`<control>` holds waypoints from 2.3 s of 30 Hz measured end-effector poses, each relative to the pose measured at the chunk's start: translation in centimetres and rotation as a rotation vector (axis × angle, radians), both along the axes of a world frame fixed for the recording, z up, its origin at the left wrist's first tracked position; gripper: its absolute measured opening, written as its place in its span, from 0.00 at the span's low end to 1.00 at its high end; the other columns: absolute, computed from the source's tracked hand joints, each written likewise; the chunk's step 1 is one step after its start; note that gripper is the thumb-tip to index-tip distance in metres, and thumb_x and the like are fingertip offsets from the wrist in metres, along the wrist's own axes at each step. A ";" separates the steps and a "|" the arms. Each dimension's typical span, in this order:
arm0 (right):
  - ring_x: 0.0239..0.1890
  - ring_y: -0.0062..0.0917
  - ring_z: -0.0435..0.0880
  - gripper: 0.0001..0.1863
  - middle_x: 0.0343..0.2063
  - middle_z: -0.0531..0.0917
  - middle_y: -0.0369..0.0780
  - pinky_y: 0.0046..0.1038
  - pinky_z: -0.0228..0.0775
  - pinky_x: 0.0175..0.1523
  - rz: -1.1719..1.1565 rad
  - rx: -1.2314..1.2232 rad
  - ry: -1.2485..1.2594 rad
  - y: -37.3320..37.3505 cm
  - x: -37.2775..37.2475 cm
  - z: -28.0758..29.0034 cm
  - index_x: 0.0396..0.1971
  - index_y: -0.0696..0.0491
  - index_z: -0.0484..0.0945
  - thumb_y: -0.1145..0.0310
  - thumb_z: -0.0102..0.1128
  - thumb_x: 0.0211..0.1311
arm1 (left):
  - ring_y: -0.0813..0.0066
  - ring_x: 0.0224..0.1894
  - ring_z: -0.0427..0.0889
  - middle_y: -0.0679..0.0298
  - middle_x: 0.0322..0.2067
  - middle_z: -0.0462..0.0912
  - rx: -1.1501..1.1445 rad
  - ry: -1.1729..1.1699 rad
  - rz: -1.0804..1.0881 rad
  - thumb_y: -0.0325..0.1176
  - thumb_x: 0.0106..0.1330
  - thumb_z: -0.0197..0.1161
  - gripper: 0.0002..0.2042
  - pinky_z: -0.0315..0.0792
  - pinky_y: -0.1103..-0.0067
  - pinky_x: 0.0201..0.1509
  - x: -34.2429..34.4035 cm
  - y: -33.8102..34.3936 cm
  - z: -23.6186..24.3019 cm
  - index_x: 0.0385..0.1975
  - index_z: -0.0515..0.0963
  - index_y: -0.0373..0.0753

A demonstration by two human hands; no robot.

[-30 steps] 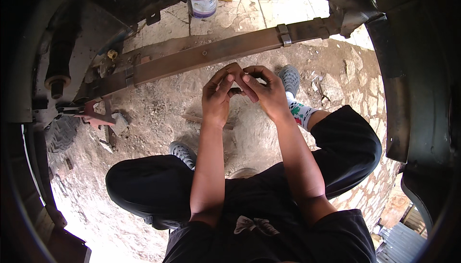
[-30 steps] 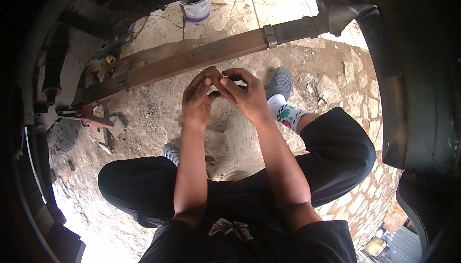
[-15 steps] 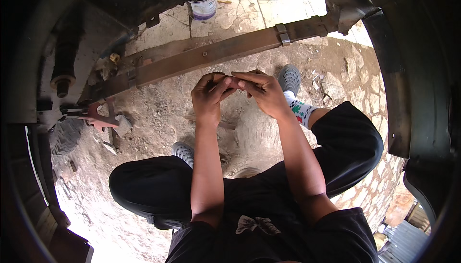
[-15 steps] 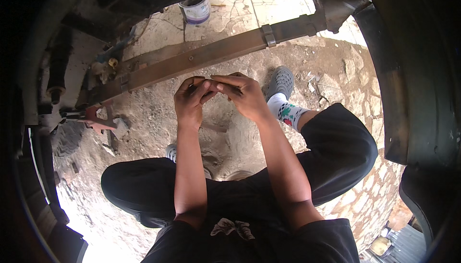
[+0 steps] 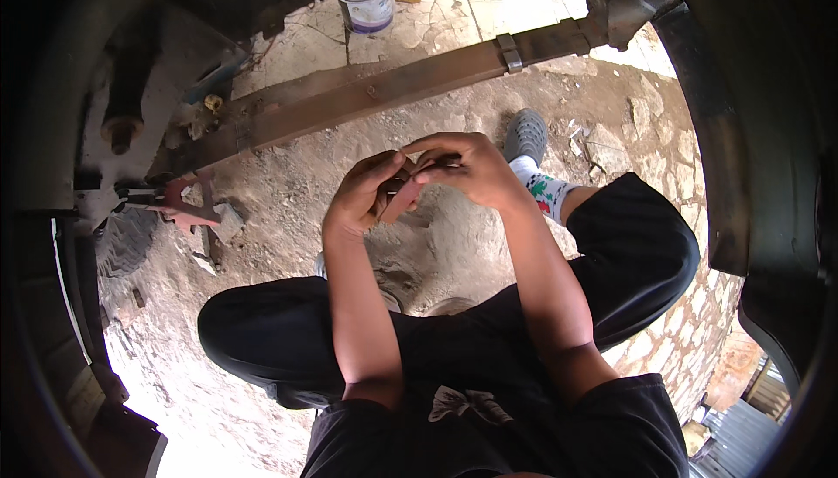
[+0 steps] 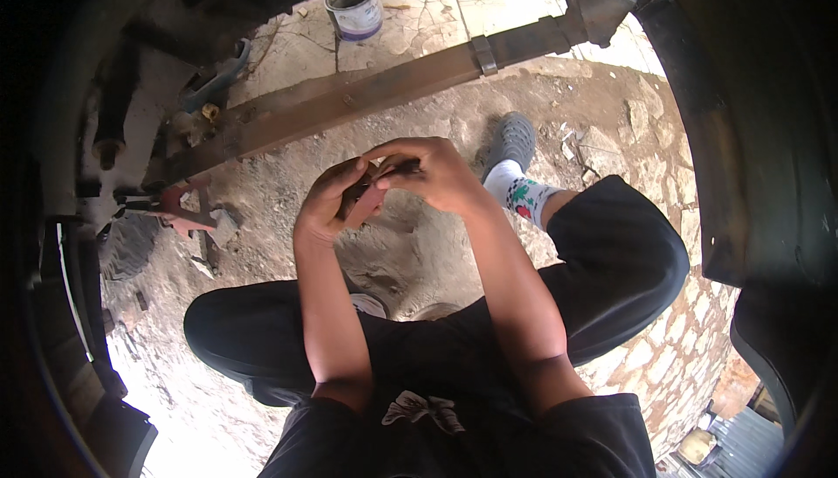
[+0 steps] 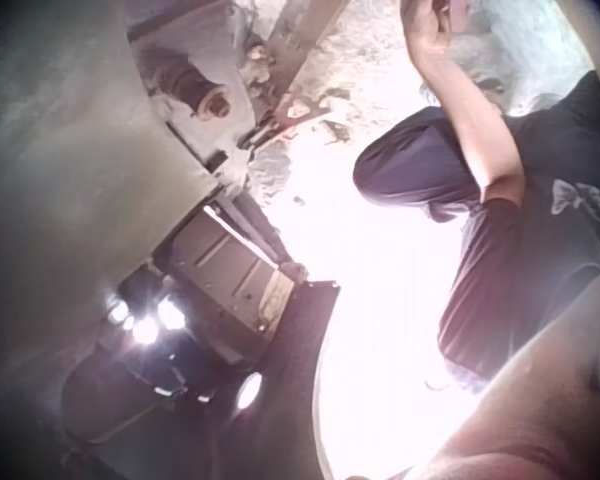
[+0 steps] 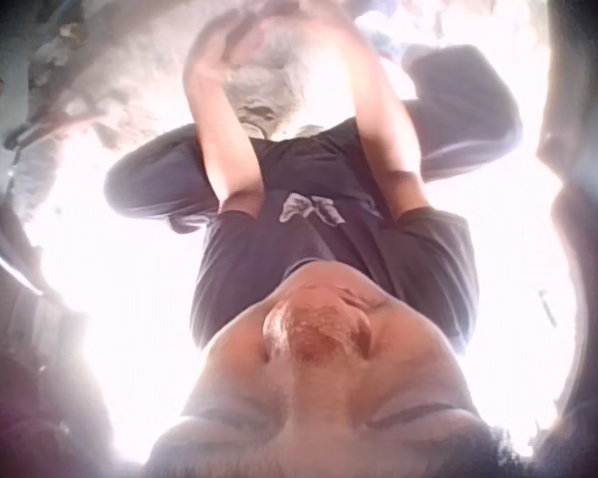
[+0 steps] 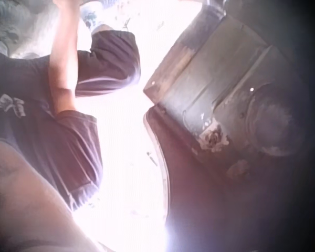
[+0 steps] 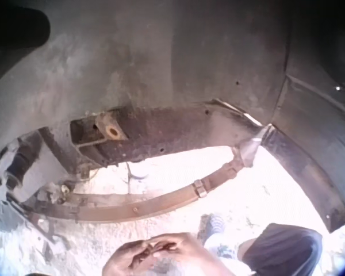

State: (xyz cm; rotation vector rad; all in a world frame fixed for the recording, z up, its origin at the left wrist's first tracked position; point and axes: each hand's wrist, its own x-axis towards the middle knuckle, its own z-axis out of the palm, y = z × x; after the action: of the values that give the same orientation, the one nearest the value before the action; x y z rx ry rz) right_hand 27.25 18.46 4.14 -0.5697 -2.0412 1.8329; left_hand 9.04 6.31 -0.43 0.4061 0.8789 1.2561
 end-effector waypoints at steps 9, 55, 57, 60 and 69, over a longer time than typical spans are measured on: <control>0.46 0.29 0.87 0.24 0.45 0.86 0.45 0.28 0.80 0.52 -0.500 0.385 -0.086 -2.2 -2.2 -1.6 0.56 0.55 0.79 0.76 0.70 0.57 | 0.80 0.29 0.78 0.64 0.32 0.83 0.005 -0.161 0.445 0.34 0.67 0.70 0.12 0.71 0.81 0.30 3.5 1.5 -3.4 0.42 0.75 0.38; 0.54 0.48 0.79 0.35 0.75 0.50 0.50 0.42 0.84 0.49 -0.452 1.206 -0.586 6.7 -3.4 -10.4 0.76 0.51 0.48 0.77 0.40 0.69 | 0.57 0.54 0.79 0.58 0.45 0.85 -0.072 1.790 0.194 0.51 0.77 0.44 0.21 0.74 0.63 0.57 -5.6 16.7 -2.1 0.49 0.81 0.44; 0.57 0.46 0.77 0.36 0.77 0.49 0.41 0.39 0.84 0.53 -0.147 1.037 -0.803 7.7 -2.0 -6.8 0.76 0.47 0.48 0.78 0.40 0.69 | 0.52 0.53 0.80 0.56 0.46 0.84 -0.113 1.757 0.205 0.52 0.77 0.44 0.21 0.74 0.59 0.55 -6.8 15.6 -2.4 0.50 0.81 0.46; 0.53 0.43 0.79 0.39 0.76 0.54 0.39 0.37 0.82 0.52 -0.269 1.038 -0.833 8.6 0.2 -3.7 0.75 0.51 0.52 0.83 0.44 0.62 | 0.51 0.51 0.81 0.55 0.46 0.84 -0.146 1.773 0.183 0.53 0.77 0.44 0.22 0.74 0.59 0.54 -6.9 15.6 -2.5 0.49 0.81 0.46; 0.39 0.38 0.83 0.39 0.72 0.63 0.43 0.35 0.82 0.47 -0.265 0.829 -0.793 7.8 -1.7 -6.3 0.75 0.51 0.53 0.84 0.46 0.62 | 0.56 0.49 0.81 0.55 0.38 0.85 -0.226 1.817 0.230 0.53 0.76 0.45 0.24 0.76 0.62 0.52 -7.4 15.7 -3.7 0.40 0.83 0.41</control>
State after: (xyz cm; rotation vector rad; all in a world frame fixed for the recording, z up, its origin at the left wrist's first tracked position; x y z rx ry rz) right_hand 25.56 26.31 -2.17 -1.3286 -2.7343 0.4910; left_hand 1.63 22.01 -4.17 1.3351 2.5869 0.6856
